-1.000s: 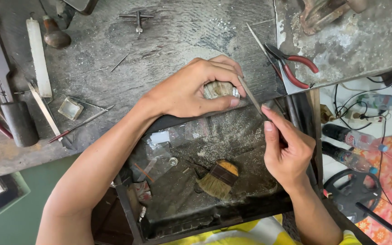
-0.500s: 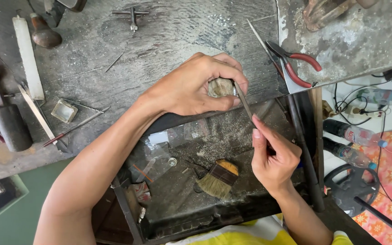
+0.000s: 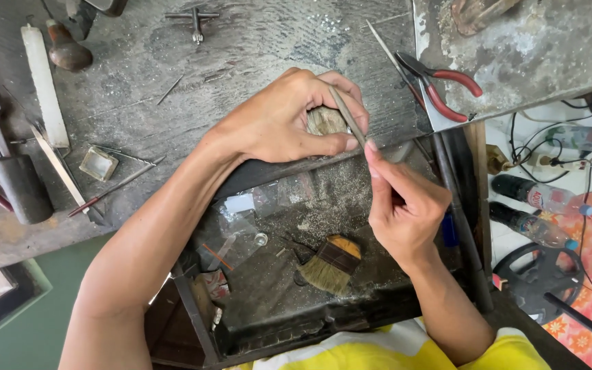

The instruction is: Filing and smoothing the surface of a metal ring using a needle file and pliers at a jeweler's workbench.

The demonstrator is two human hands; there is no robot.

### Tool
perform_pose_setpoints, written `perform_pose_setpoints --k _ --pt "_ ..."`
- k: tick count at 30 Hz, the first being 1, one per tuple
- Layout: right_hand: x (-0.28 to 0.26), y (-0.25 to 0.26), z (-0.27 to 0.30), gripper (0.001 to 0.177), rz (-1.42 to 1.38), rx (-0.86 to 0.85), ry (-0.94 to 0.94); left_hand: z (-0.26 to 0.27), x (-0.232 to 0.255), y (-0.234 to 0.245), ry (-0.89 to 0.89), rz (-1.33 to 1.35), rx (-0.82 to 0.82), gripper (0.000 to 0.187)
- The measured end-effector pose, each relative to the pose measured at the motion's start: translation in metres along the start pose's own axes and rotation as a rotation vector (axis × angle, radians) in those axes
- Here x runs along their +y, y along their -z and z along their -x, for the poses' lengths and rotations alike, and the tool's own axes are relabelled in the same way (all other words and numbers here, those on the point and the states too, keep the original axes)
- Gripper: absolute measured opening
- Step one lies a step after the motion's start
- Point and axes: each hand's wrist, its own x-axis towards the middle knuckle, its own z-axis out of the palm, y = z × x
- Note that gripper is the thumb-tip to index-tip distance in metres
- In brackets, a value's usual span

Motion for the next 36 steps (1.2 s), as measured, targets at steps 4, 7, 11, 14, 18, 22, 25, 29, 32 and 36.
perform_pose_setpoints --k 4,7,11,14,18,22,25,29,32,36 --pt "0.007 -0.001 0.003 0.024 0.110 -0.014 0.120 0.000 -0.005 0.003 0.032 -0.090 -0.031 0.017" --pt "0.007 0.002 0.010 0.021 0.120 -0.011 0.095 -0.001 -0.005 0.002 0.058 -0.107 -0.045 0.019" --pt "0.008 -0.006 -0.015 0.024 0.092 -0.028 0.174 0.000 -0.004 0.002 -0.031 -0.110 -0.037 0.010" --pt "0.008 -0.001 -0.004 0.021 0.076 -0.042 0.156 -0.001 -0.004 0.004 -0.014 -0.113 -0.043 0.020" --pt "0.017 -0.003 -0.002 0.021 0.114 -0.013 0.150 -0.002 -0.004 0.004 0.013 -0.115 -0.043 0.018" --pt "0.002 -0.008 -0.025 0.017 0.093 -0.034 0.197 -0.002 -0.003 0.004 -0.027 -0.129 -0.044 0.017" --pt "0.007 0.013 0.006 0.020 0.119 -0.057 0.104 -0.002 -0.003 0.004 0.008 -0.135 -0.047 0.018" --pt "0.013 0.005 -0.005 0.021 0.142 -0.061 0.143 0.000 -0.007 0.001 0.050 -0.090 -0.071 0.017" --pt "0.006 0.001 -0.023 0.015 0.121 -0.072 0.205 -0.001 -0.005 0.003 -0.048 -0.116 -0.042 0.016" --pt "0.016 0.016 0.005 0.027 0.129 -0.088 0.142 -0.002 -0.006 0.007 -0.039 -0.100 -0.062 0.017"
